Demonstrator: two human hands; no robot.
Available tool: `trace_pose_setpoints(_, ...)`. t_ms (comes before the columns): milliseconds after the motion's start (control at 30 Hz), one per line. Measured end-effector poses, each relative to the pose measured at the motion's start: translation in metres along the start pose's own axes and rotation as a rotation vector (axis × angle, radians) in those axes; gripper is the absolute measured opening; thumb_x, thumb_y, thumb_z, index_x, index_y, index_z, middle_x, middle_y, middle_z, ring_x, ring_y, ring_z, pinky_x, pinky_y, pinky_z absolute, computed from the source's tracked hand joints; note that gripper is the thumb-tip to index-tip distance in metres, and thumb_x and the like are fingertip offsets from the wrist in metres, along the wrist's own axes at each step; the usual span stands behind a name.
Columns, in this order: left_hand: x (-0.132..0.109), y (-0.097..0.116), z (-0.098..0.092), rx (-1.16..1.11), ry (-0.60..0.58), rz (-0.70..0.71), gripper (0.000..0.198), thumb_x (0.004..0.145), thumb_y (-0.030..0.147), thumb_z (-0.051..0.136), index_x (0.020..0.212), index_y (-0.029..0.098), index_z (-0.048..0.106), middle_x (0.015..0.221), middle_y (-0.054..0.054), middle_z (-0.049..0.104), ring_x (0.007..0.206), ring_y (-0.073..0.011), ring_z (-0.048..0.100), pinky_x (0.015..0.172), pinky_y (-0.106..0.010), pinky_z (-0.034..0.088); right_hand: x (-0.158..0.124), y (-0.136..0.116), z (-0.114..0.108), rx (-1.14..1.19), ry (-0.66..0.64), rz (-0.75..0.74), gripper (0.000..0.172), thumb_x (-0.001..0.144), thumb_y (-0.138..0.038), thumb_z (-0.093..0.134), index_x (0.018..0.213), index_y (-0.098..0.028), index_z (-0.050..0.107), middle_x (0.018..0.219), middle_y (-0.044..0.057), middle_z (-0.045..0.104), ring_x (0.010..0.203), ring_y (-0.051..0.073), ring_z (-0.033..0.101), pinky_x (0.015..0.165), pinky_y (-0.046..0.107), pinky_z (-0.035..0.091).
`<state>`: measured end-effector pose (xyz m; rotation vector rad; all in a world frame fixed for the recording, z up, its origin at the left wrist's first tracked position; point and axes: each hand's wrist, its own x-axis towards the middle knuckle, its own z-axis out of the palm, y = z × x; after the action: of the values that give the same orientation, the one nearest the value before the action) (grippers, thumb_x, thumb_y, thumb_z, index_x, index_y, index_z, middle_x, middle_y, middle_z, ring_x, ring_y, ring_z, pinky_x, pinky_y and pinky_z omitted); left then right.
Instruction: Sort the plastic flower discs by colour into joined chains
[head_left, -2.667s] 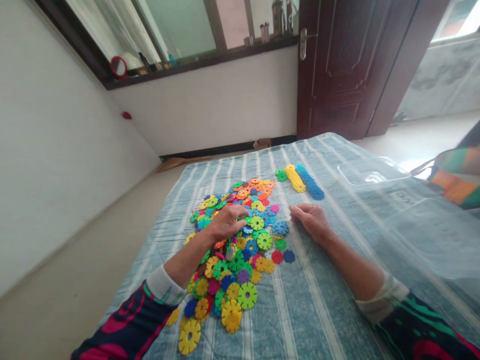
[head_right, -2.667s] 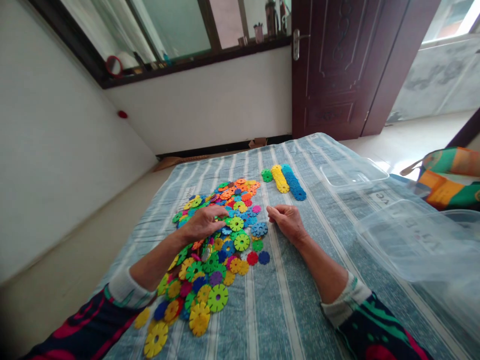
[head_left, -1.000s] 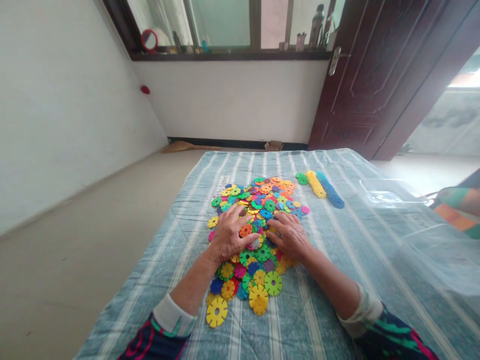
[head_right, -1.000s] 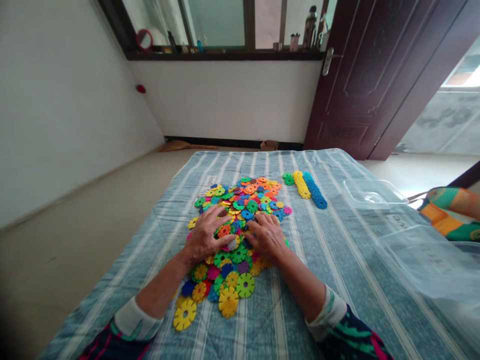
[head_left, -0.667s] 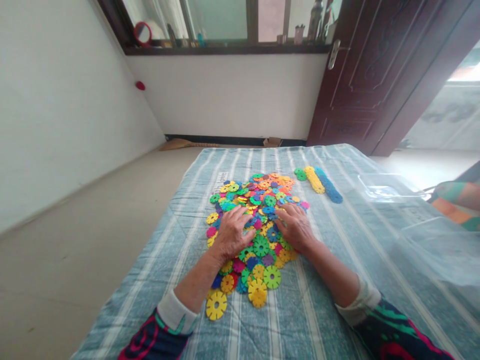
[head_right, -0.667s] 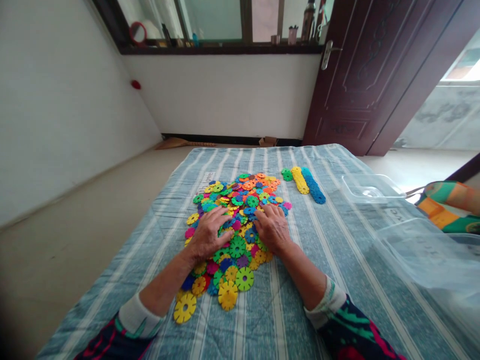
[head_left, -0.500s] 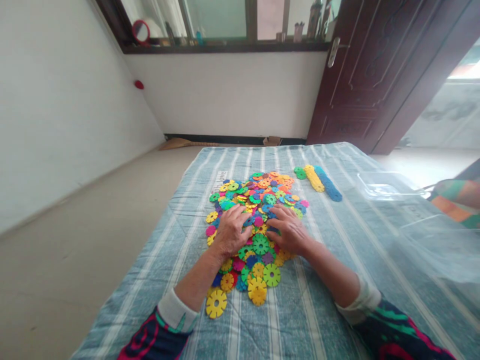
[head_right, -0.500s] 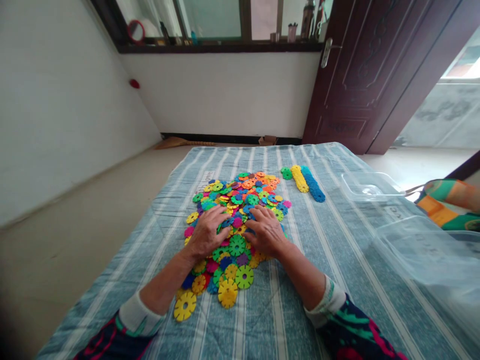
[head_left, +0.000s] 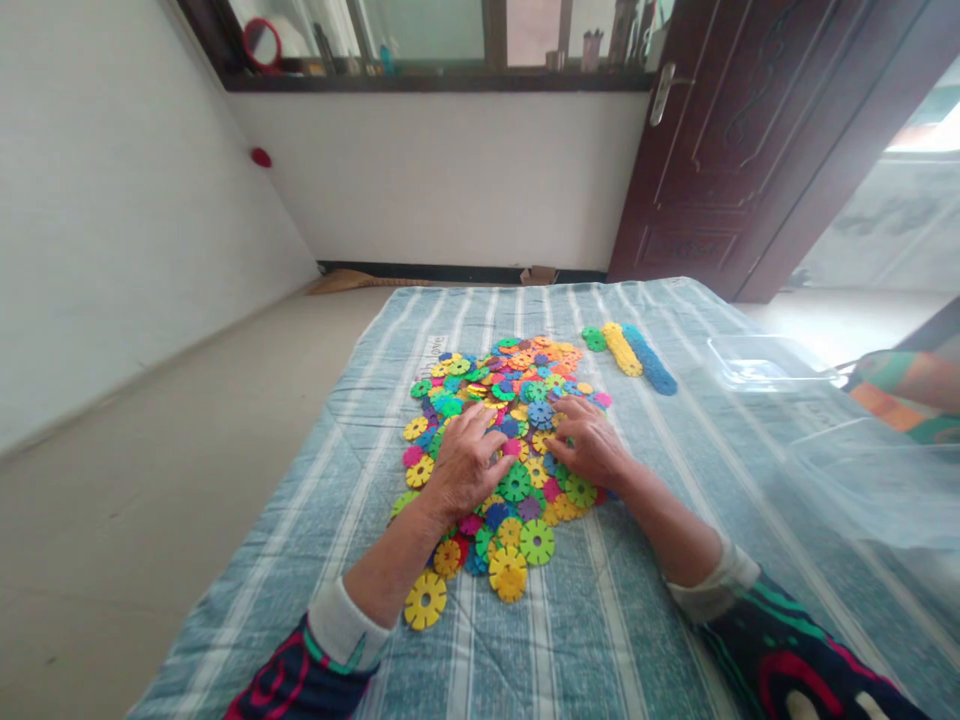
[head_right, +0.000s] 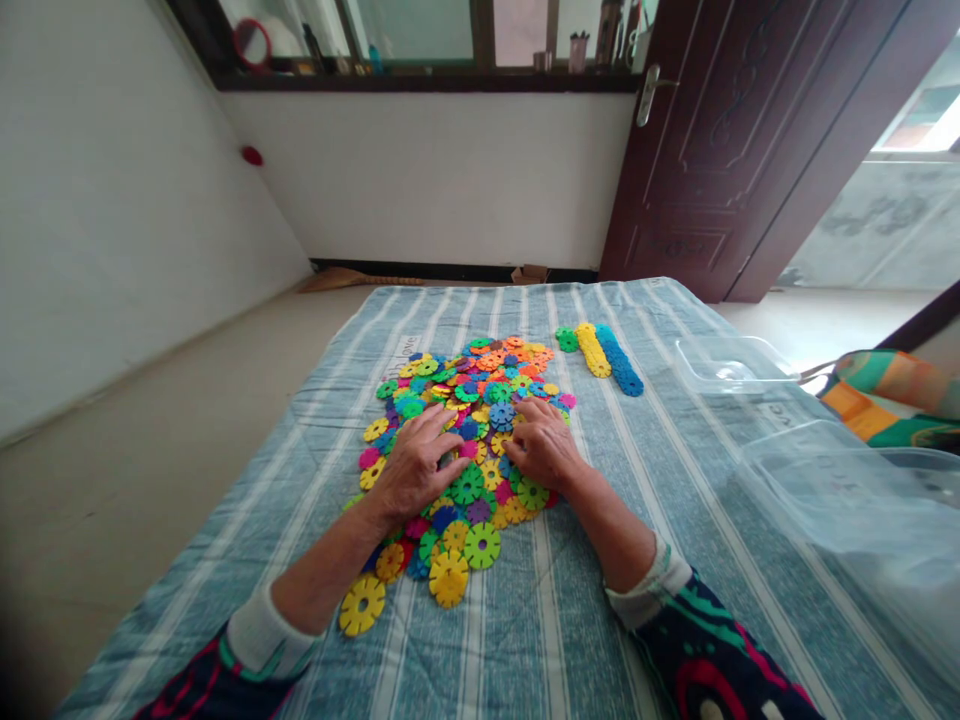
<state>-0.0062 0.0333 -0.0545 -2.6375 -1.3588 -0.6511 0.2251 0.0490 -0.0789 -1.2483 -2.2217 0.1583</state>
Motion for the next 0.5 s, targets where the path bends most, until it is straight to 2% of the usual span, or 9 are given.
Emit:
trace_pose_setpoints(100,0.000,-0.001,0.002,-0.004,0.007,-0.012,0.016,0.083,0.029,0.061,0.090,0.018,0.071,0.126,-0.014,0.059,0.128,-0.0339,0.045,0.104,-0.052,0.041,0.001,-0.004,-0.002,-0.024,-0.028,0.028,0.014,0.079,-0.033,0.068,0.079,-0.020,0.069,0.130,0.013,0.056,0.128,0.031,0.043,0.104,0.049,0.037)
trace_pose_setpoints(233,-0.001,-0.001,0.002,-0.033,0.011,-0.019,0.016,0.082,0.028,0.062,0.093,0.020,0.071,0.126,-0.012,0.059,0.129,-0.0333,0.044,0.105,-0.052,0.040,0.002,-0.009,-0.006,-0.050,-0.077,0.071,0.030,0.074,-0.041,0.073,0.095,-0.019,0.071,0.134,0.014,0.052,0.127,0.032,0.043,0.102,0.049,0.038)
trace_pose_setpoints(333,-0.001,-0.001,0.002,-0.034,0.005,-0.027,0.018,0.083,0.029,0.060,0.094,0.019,0.071,0.126,-0.013,0.058,0.128,-0.0338,0.044,0.105,-0.053,0.040,0.002,-0.011,-0.006,-0.067,-0.085,0.090,0.030,0.075,-0.041,0.073,0.094,-0.018,0.073,0.134,0.015,0.052,0.127,0.033,0.043,0.103,0.049,0.038)
trace_pose_setpoints(500,0.000,-0.001,0.003,-0.022,0.007,-0.016,0.018,0.084,0.029,0.059,0.094,0.019,0.070,0.126,-0.014,0.058,0.127,-0.0328,0.045,0.106,-0.052,0.040,0.002,-0.011,0.006,0.018,0.007,0.092,0.013,0.077,-0.030,0.071,0.085,-0.021,0.074,0.122,0.011,0.061,0.124,0.029,0.047,0.103,0.047,0.039)
